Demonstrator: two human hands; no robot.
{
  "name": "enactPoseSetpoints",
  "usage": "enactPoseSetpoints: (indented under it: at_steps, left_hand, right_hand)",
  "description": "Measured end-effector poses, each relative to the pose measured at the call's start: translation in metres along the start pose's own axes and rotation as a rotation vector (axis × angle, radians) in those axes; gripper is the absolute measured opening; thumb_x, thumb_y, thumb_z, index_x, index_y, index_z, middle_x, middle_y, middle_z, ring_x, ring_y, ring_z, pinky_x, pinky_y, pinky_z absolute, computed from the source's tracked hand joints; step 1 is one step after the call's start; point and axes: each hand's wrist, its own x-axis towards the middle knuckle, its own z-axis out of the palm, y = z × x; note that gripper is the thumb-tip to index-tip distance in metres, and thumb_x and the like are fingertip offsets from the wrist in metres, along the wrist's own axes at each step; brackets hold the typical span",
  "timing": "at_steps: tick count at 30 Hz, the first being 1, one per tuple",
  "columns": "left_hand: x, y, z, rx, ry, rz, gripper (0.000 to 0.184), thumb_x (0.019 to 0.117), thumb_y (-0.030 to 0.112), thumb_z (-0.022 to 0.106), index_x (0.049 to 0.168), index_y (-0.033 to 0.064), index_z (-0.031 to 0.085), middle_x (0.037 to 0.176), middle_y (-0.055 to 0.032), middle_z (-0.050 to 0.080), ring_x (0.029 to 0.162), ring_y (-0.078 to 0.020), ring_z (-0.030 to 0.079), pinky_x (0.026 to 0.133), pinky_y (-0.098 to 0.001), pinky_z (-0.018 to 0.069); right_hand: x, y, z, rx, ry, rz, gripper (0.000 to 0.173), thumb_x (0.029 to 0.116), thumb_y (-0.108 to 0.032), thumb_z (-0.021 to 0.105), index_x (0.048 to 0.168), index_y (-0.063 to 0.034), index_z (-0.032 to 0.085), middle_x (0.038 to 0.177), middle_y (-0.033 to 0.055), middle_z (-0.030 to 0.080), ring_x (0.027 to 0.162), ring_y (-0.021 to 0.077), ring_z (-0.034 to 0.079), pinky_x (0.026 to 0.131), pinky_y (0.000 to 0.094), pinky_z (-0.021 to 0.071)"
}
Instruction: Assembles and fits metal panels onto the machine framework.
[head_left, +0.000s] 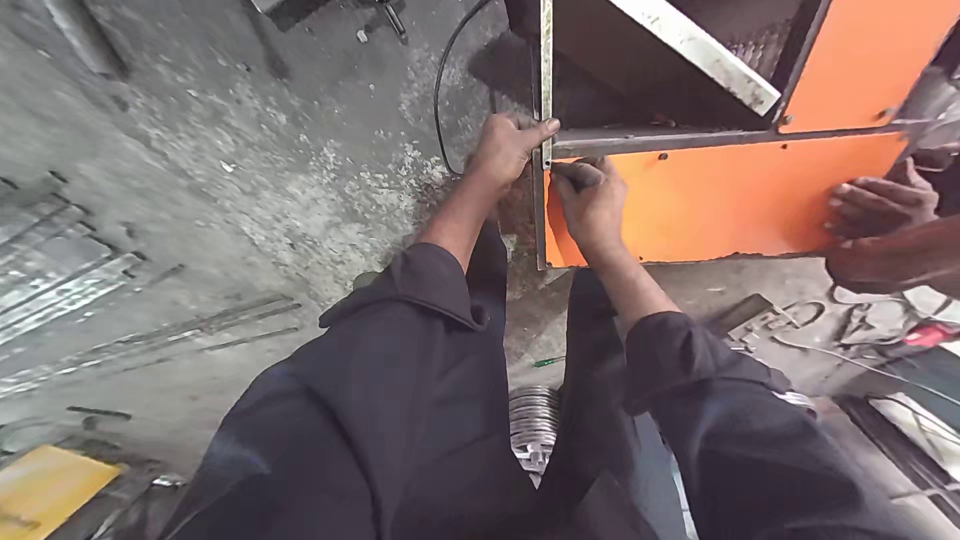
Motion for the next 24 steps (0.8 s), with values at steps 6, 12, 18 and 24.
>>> enactPoseSetpoints:
  at_steps: [6, 12, 18, 24]
  left_hand:
    - [-0.002, 0.000, 0.001, 0.024, 0.012, 0.013, 0.022, 0.0966, 0.028, 0.073, 0.094, 0.0059, 0.071, 0.077, 0.0013, 0.062, 0.060, -0.0049, 0.050, 0.058, -0.0233, 0.0428]
    - [-0.002, 0.004, 0.001, 0.049, 0.004, 0.003, 0.022, 0.0959, 0.027, 0.074, 0.093, 0.0051, 0.070, 0.077, 0.0012, 0.064, 0.059, -0.0044, 0.049, 0.057, -0.0227, 0.0429]
    - [0.000, 0.000, 0.000, 0.032, -0.003, 0.026, 0.023, 0.0948, 0.026, 0.075, 0.093, 0.0043, 0.070, 0.075, 0.0012, 0.060, 0.057, -0.0045, 0.047, 0.056, -0.0226, 0.0422]
    - [-0.005, -0.001, -0.006, 0.036, 0.038, -0.057, 0.035, 0.0917, 0.039, 0.078, 0.091, 0.0055, 0.068, 0.071, -0.0002, 0.056, 0.058, -0.0082, 0.048, 0.058, -0.0277, 0.0434]
  right_hand:
    - [-0.001, 0.003, 0.002, 0.007, 0.024, -0.044, 0.012, 0.0925, -0.014, 0.071, 0.098, -0.0115, 0.081, 0.099, 0.0095, 0.072, 0.090, 0.0158, 0.069, 0.082, 0.0304, 0.0582]
    - [0.002, 0.005, -0.002, 0.053, -0.019, 0.015, 0.015, 0.0915, -0.018, 0.072, 0.102, -0.0095, 0.078, 0.099, 0.0074, 0.072, 0.085, 0.0141, 0.069, 0.078, 0.0310, 0.0589]
    - [0.001, 0.006, -0.014, 0.176, -0.129, 0.091, 0.014, 0.0881, -0.014, 0.073, 0.100, -0.0062, 0.073, 0.095, 0.0082, 0.067, 0.080, 0.0140, 0.065, 0.074, 0.0310, 0.0566]
    - [-0.008, -0.006, -0.034, 0.032, -0.215, 0.131, 0.015, 0.0923, -0.009, 0.069, 0.106, -0.0091, 0.076, 0.109, 0.0121, 0.068, 0.094, 0.0175, 0.068, 0.084, 0.0323, 0.0592]
